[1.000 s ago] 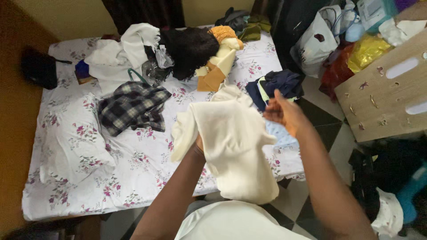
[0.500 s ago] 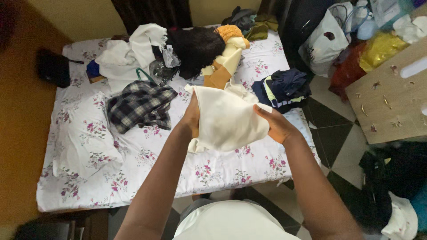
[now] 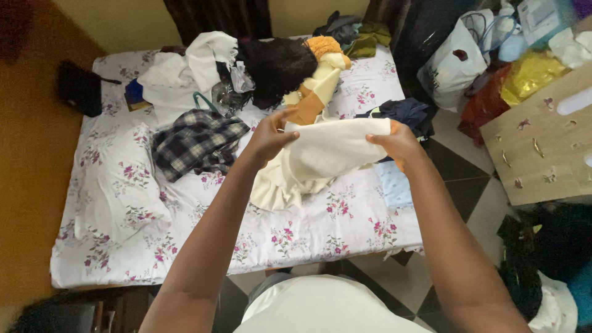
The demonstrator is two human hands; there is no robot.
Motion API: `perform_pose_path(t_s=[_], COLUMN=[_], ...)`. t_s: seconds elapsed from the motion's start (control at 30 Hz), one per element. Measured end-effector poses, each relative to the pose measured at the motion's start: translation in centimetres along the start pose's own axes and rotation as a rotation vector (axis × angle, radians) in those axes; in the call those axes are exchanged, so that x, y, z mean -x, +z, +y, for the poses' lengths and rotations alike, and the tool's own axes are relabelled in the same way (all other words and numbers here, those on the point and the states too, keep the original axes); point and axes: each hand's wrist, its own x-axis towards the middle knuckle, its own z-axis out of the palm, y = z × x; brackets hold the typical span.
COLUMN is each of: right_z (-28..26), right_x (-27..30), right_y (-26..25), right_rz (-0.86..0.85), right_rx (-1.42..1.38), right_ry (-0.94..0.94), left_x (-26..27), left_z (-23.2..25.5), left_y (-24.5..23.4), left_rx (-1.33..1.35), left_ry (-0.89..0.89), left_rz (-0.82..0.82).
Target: The person picks up clothing items from a cluttered bed and floor, then folds them by hand one by one on the bed surface.
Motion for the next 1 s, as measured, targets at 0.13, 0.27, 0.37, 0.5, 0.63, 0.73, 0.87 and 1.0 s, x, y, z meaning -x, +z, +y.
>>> perform_pose_path(t_s=[0.13, 0.27, 0.37, 0.5, 0.63, 0.73, 0.87, 1.0], right_z=[0.2, -2.4, -3.9, -3.3, -2.9, -3.9, -4.8, -3.3], right_x=[-0.4, 1.6, 2.7, 2.8, 2.6, 4.7, 6.1, 2.4], right_y=[0.3, 2.3, 2.5, 2.9, 3.6, 5.2, 10.8, 14.7], right_rz=[0.233, 0.129, -0.082, -0.184, 0.055, 0.070, -0.046, -0.240], right_rx=[0.257, 0.171, 0.357, 0.588, 1.147, 1.265, 1.234, 0.995], right_ry=[-0.176, -0.062, -0.094, -0.245, -0.302, -0.564, -0.973, -0.313], left_x=[-0.8, -1.0, -0.5, 0.5, 1.6, 2.2, 1.8, 2.5], left_z=[0.5, 0.8, 1.2, 1.8, 3.1, 4.4, 6.0, 6.6], left_y=[0.5, -0.4, -1.3, -1.9, -2.0, -2.2, -3.0, -3.7], left_rx=[0.028, -0.111, -0.260, -0.799, -0.819, -0.808, -0.767, -0.688], left_ry=[-0.117, -0.071, 0.001, 0.188, 0.153, 0.337, 0.398, 0.535], left_rz=[0.004, 0.017, -0.027, 0.027, 0.101, 0.115, -0.104, 0.095])
